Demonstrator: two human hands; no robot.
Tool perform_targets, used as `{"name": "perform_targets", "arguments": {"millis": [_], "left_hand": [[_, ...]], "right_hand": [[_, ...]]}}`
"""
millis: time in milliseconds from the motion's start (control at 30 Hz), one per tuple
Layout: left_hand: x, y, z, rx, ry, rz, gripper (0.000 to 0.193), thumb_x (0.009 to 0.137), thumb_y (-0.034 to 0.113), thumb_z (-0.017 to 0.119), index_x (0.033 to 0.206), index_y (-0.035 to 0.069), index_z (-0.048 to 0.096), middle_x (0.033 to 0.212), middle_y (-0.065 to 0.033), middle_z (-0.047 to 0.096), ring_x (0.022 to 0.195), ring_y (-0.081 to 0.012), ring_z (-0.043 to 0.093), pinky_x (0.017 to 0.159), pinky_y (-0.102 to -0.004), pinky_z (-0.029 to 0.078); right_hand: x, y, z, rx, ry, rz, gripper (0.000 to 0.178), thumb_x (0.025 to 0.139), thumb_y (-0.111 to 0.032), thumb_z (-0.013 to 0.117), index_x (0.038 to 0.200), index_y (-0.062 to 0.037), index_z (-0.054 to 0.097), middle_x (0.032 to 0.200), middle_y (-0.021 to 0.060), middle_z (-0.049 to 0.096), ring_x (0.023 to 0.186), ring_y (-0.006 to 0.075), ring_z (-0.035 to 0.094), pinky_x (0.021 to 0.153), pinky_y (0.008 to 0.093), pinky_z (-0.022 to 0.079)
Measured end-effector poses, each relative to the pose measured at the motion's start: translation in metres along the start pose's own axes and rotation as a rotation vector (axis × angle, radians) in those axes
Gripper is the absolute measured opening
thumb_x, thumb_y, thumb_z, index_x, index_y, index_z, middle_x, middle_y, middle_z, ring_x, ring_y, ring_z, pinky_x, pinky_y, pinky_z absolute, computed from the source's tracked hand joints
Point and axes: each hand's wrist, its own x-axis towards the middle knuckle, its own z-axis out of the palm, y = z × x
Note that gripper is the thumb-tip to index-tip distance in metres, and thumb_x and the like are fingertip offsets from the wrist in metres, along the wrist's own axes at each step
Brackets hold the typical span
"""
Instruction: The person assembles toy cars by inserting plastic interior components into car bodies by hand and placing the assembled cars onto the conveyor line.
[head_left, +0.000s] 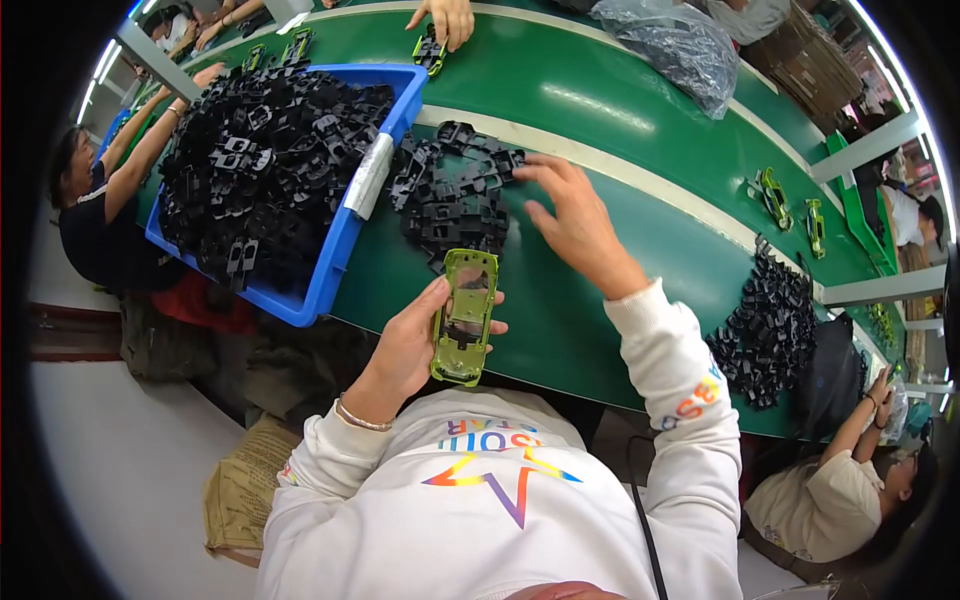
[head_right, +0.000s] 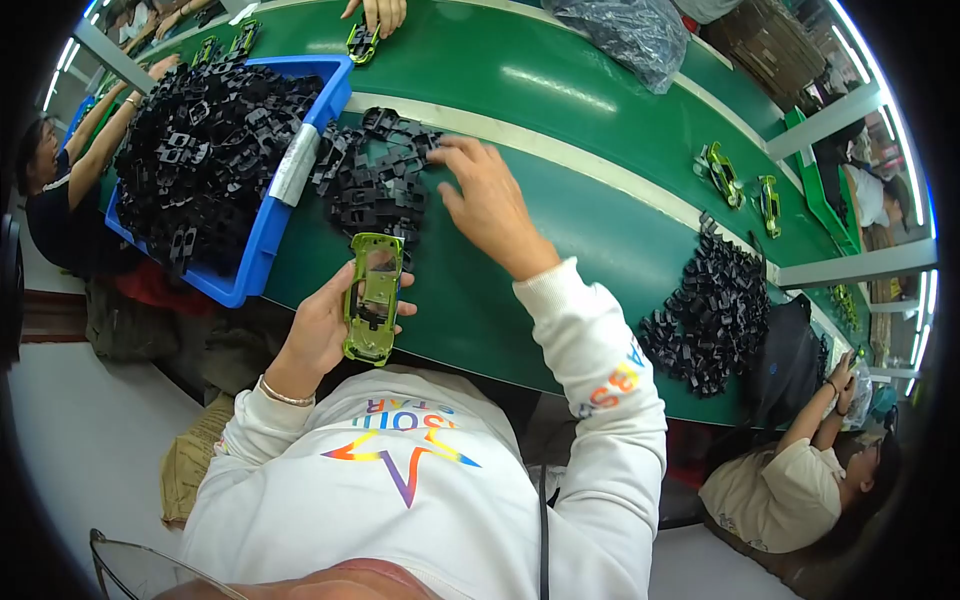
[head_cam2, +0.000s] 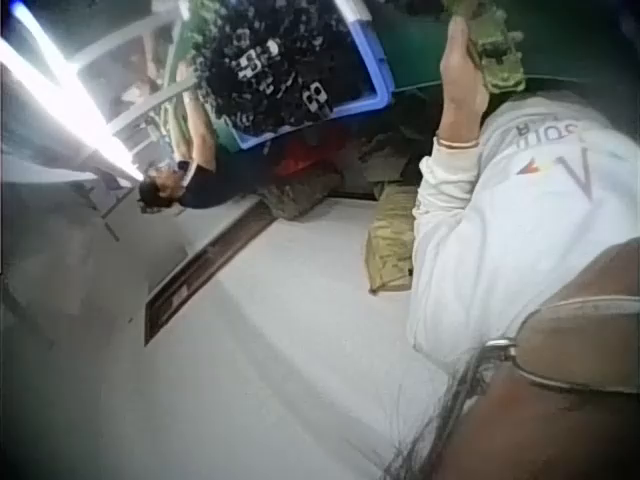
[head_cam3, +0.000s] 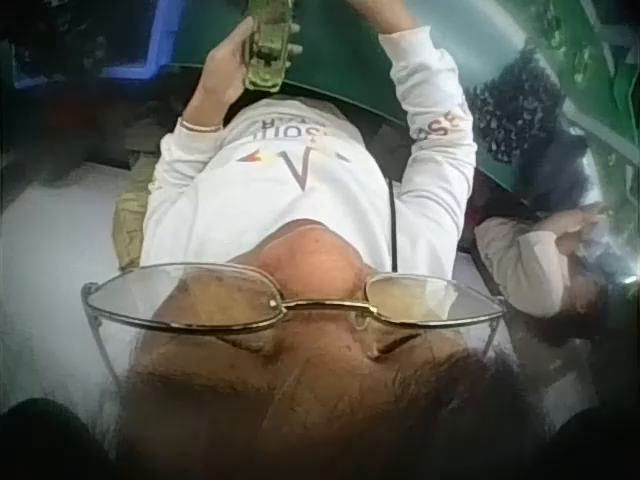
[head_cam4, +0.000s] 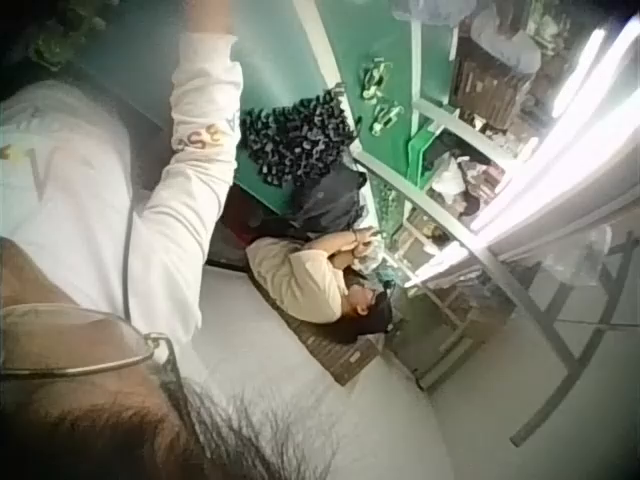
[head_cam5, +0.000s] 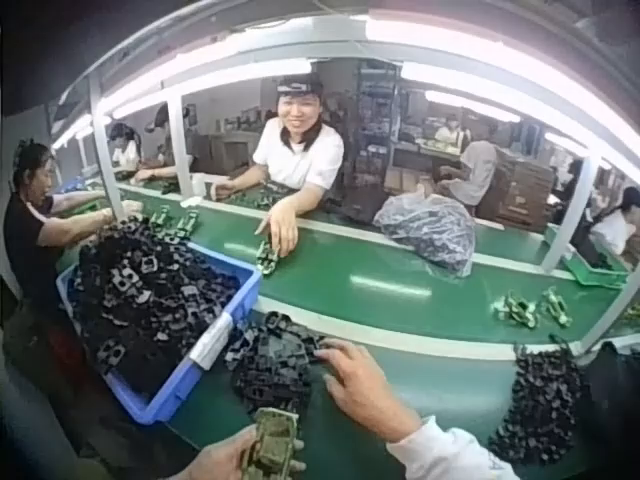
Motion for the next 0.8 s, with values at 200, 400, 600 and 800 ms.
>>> {"name": "perform_targets", "arguments": {"millis": [200,400,600,800], "left_hand": [[0.024,0.004,-0.013,-0.007,-0.116,0.015,0.048,0.109,0.034,0.029,0.146,0.006,0.038,0.132,-0.0168,0.057,0.108,-0.0290,0.066,0.086,-0.0377,0.057],[0.042,0.009,-0.011,0.035,-0.272,-0.030,0.052,0.107,0.037,0.033,0.148,0.005,0.034,0.135,-0.0183,0.055,0.111,-0.0308,0.064,0.084,-0.0380,0.058],[0.066,0.006,0.018,0.064,-0.181,-0.071,0.047,0.106,0.032,0.045,0.143,0.004,0.041,0.123,-0.0147,0.062,0.109,-0.0169,0.063,0.089,-0.0302,0.054],[0.078,0.005,0.044,0.095,-0.140,0.047,0.044,0.107,0.029,0.042,0.144,0.005,0.039,0.129,-0.0153,0.058,0.116,-0.0225,0.061,0.089,-0.0322,0.055]], "right_hand": [[0.040,0.038,0.010,-0.099,-0.118,-0.057,0.051,0.082,-0.003,0.066,0.132,-0.0061,0.056,0.131,0.0161,0.056,0.121,0.0354,0.054,0.101,0.0418,0.046],[-0.004,0.046,-0.084,-0.042,-0.200,0.215,0.056,0.079,0.008,0.064,0.132,-0.0078,0.057,0.125,0.0135,0.057,0.118,0.0320,0.056,0.102,0.0380,0.046],[-0.050,0.057,-0.146,-0.089,-0.406,0.411,0.055,0.065,0.022,0.047,0.106,-0.0040,0.073,0.119,0.0133,0.059,0.112,0.0327,0.058,0.100,0.0366,0.046],[-0.056,0.061,-0.106,-0.200,-0.120,0.212,0.055,0.075,0.011,0.045,0.125,-0.0049,0.063,0.126,0.0161,0.059,0.117,0.0352,0.057,0.100,0.0401,0.047]]}}
